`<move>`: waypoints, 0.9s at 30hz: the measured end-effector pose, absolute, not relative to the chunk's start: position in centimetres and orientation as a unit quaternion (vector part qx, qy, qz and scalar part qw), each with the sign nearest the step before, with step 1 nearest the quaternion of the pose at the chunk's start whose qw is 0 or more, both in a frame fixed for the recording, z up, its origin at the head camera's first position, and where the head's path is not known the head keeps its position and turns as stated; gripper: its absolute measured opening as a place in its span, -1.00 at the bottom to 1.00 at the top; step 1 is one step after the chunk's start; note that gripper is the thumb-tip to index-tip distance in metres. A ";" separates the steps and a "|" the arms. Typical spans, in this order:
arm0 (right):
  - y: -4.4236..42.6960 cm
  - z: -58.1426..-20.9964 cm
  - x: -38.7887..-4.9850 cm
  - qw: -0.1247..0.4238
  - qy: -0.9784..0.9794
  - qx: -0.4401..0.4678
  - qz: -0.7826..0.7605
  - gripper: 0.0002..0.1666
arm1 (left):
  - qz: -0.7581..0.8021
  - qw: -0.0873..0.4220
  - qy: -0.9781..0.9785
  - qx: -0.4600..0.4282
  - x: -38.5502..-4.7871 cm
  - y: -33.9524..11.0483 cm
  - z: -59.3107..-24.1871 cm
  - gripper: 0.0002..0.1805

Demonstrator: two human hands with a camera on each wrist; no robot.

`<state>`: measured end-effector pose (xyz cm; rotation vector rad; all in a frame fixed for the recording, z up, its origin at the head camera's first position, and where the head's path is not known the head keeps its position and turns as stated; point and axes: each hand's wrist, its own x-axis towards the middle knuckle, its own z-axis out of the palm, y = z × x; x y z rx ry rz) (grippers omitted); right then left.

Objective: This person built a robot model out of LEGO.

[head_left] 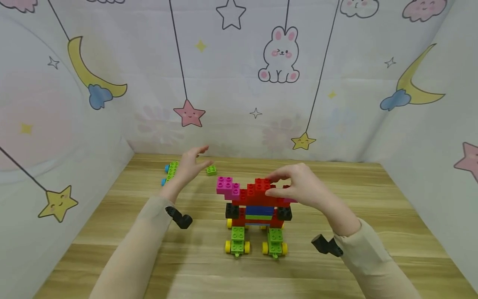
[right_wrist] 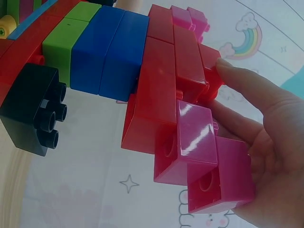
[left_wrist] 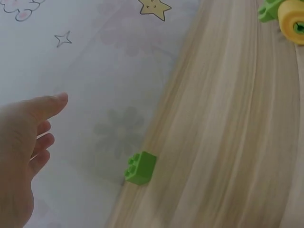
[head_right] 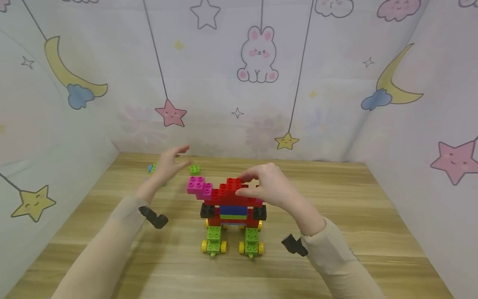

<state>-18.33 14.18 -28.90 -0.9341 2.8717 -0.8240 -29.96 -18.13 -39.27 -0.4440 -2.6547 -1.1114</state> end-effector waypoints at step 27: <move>14.2 -28.9 -18.4 0.009 0.919 -0.296 -0.260 -0.58 | -0.385 -0.029 -0.918 -0.095 -33.0 -18.6 -45.7 -0.22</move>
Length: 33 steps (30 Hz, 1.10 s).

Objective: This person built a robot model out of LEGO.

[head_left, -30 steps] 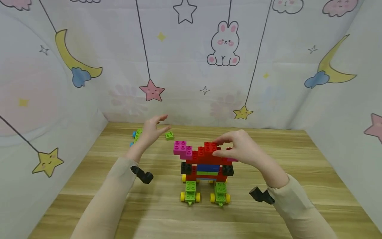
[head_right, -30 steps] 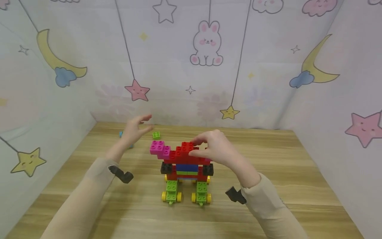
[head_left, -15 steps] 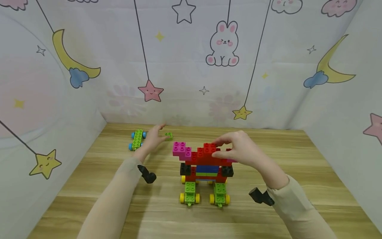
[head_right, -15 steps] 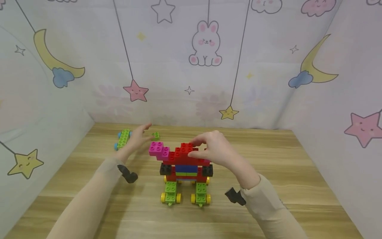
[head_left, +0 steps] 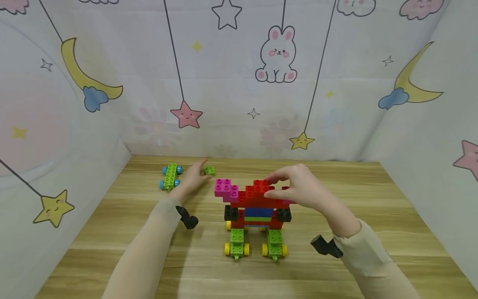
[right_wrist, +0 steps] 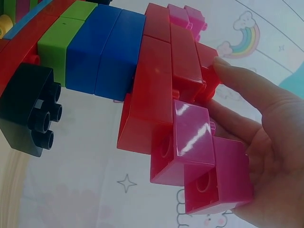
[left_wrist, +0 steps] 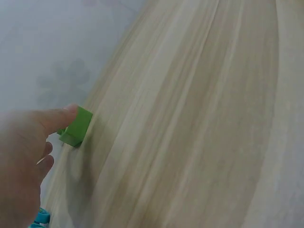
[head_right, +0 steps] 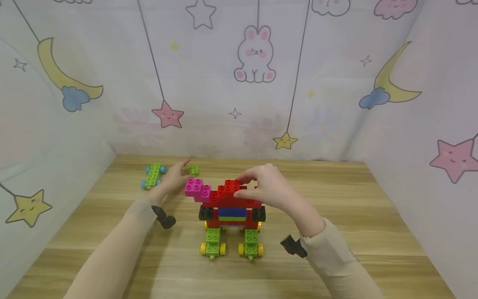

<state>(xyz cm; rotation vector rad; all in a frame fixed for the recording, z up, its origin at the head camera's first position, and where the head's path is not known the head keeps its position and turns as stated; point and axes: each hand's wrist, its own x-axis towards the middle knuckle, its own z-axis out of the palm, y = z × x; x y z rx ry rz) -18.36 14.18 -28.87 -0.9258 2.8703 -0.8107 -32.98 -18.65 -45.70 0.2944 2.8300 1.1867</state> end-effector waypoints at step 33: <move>14.2 -28.6 -18.2 0.014 0.917 -0.295 -0.266 -0.59 | 0.330 0.029 0.938 0.104 -34.0 -18.1 -47.3 -0.39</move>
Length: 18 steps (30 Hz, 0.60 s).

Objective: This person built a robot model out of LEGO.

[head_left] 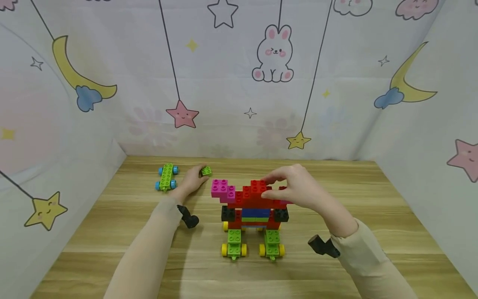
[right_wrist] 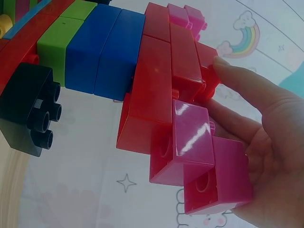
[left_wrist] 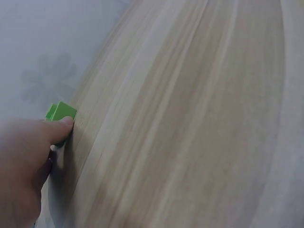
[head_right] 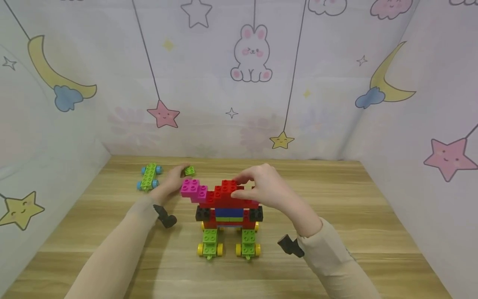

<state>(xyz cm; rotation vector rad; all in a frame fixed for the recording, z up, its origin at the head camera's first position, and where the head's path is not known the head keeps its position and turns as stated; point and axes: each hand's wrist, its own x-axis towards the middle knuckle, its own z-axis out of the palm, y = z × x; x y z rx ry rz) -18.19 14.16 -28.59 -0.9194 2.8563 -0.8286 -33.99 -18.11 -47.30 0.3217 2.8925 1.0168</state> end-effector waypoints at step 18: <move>14.2 -28.4 -18.2 0.017 0.918 -0.296 -0.264 -0.60 | 0.385 -0.004 0.920 0.072 -32.5 -18.8 -44.6 -0.38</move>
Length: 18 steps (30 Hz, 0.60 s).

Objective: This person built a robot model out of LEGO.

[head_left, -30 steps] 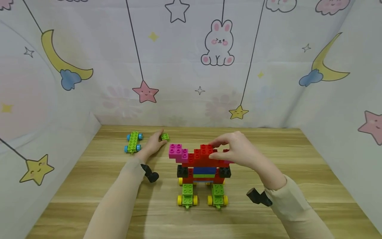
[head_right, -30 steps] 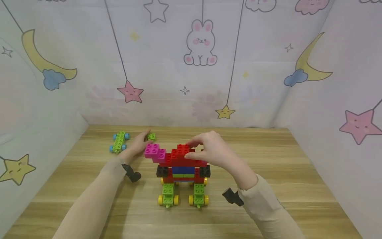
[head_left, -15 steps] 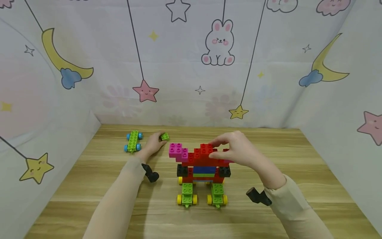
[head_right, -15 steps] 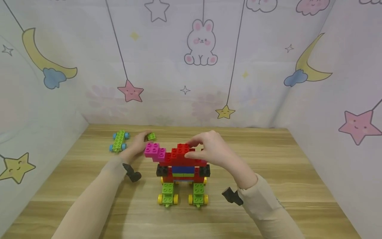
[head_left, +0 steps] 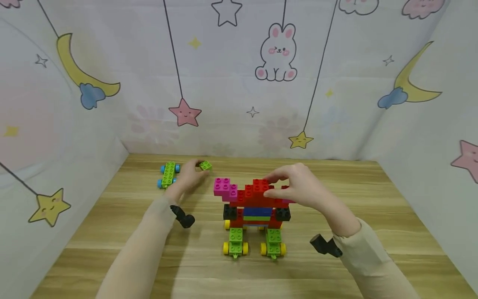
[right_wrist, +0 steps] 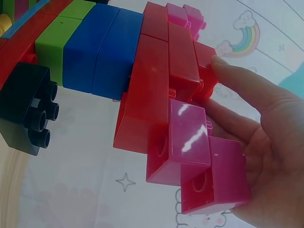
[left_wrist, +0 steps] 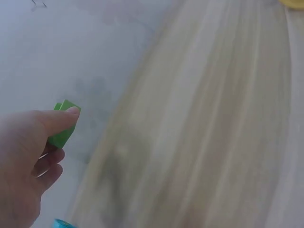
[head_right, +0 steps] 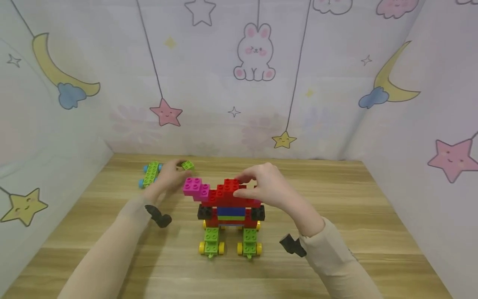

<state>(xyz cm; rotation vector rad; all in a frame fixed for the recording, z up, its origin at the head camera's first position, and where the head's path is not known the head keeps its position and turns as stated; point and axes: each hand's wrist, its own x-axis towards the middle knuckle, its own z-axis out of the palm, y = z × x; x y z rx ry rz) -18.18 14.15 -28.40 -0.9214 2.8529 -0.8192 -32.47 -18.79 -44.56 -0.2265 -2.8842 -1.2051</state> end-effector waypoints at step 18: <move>14.1 -28.5 -18.3 0.028 0.919 -0.288 -0.269 -0.57 | -0.433 0.131 -0.875 -0.174 -27.4 -15.2 -34.3 -0.46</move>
